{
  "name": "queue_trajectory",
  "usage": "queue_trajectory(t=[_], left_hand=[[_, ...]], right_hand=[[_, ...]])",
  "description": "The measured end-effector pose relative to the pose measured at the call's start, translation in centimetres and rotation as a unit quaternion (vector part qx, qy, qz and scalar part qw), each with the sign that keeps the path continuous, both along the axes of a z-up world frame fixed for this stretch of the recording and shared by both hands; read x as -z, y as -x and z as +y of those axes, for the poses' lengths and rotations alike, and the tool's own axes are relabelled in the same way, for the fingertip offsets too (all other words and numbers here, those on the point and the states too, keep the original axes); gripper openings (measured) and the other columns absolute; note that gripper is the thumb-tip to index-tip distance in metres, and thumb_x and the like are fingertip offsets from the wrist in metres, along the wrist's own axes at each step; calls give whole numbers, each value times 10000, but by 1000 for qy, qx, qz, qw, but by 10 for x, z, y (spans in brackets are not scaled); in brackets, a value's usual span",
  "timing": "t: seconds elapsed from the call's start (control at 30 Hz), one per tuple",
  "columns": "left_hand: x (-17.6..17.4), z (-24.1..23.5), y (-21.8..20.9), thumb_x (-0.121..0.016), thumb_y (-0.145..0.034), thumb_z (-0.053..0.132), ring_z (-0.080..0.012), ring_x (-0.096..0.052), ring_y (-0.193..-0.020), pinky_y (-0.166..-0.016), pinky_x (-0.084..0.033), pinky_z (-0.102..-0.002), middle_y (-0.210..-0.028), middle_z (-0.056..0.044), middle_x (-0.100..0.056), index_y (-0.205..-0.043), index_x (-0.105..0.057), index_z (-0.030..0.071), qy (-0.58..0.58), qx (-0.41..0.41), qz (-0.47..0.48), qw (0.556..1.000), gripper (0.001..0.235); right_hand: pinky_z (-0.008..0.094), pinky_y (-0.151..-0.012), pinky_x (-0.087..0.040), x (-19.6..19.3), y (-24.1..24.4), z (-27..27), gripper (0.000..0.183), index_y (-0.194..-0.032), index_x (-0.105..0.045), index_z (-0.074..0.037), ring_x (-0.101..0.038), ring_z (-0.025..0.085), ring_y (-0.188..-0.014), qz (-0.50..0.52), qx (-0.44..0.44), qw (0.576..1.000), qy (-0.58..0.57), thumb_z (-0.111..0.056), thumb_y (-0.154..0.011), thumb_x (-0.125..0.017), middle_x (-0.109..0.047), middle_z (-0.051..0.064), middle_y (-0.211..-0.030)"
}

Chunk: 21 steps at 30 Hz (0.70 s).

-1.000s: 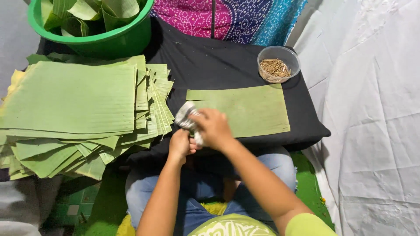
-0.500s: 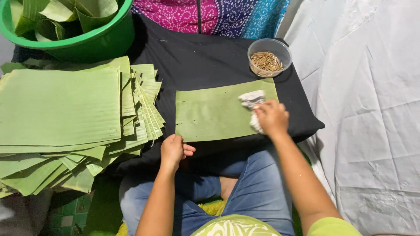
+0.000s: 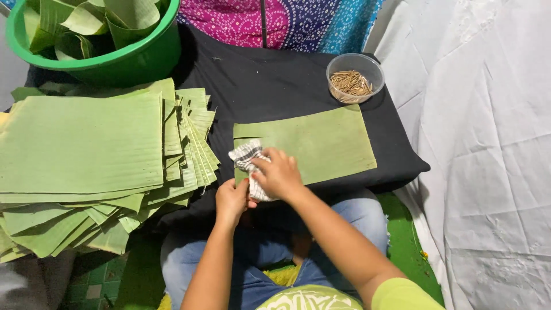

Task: Preparing banana leaf cones by wiping them clean, folding them into a conical shape, and securing them with small wooden pins.

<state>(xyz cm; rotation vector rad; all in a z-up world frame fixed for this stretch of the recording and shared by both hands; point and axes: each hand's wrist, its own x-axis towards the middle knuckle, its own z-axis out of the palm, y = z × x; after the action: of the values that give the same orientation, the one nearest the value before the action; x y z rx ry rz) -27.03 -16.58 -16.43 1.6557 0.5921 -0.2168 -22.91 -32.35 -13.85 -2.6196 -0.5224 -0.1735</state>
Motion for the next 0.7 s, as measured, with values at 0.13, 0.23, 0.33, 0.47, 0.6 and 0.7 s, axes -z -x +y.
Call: queue_trajectory(t=[0.13,0.23,0.33,0.47,0.6,0.7], left_hand=[[-20,-2,5,-531,-952,222,-235,-718,-507,-412,-504,-239,-664,-234,-717,-1155,-610,-70,28,0,19,999,364],[-25,0,6,-527,-956,210,-222,-726,-513,-426,-503,-226,-667,-221,-731,-1205,-599,-75,28,12,25,999,386],[-33,-2,12,-538,-948,215,-212,-727,-513,-432,-508,-232,-654,-200,-733,-1190,-627,-65,14,18,28,999,381],[-79,-18,23,-561,-946,240,-318,-718,-748,-646,-552,-404,-837,-181,-735,-1182,-579,74,-215,88,8,973,289],[-131,-32,22,-548,-983,107,-534,-619,-1144,-921,-543,-604,-1240,-298,-597,-1586,-287,134,-318,140,-49,936,658],[-97,-14,-9,-570,-960,199,-486,-609,-1181,-920,-540,-571,-1300,-228,-555,-1594,-364,209,-326,195,14,925,667]], right_hand=[[534,-909,-539,14,-25,-35,313,-1208,-756,-329,-641,391,-1149,44,22,999,-1,-380,-906,-692,-634,80,-1248],[527,-874,-583,29,-50,-96,303,-1220,-758,-333,-683,399,-1086,8,115,993,11,-338,-925,-689,-647,94,-1203],[533,-844,-581,44,-59,-148,268,-1170,-782,-330,-677,377,-1044,-27,235,970,58,-418,-928,-703,-631,43,-1166],[495,-912,-534,48,-63,-168,259,-1156,-771,-379,-629,305,-1102,-61,305,949,55,-414,-909,-700,-589,-28,-1157],[501,-936,-514,55,-68,-170,255,-1159,-763,-386,-617,305,-1111,-54,301,950,61,-431,-920,-688,-589,-40,-1159],[504,-905,-506,28,-77,-157,219,-1111,-781,-348,-622,333,-1082,11,283,951,121,-352,-926,-665,-601,-6,-1126]])
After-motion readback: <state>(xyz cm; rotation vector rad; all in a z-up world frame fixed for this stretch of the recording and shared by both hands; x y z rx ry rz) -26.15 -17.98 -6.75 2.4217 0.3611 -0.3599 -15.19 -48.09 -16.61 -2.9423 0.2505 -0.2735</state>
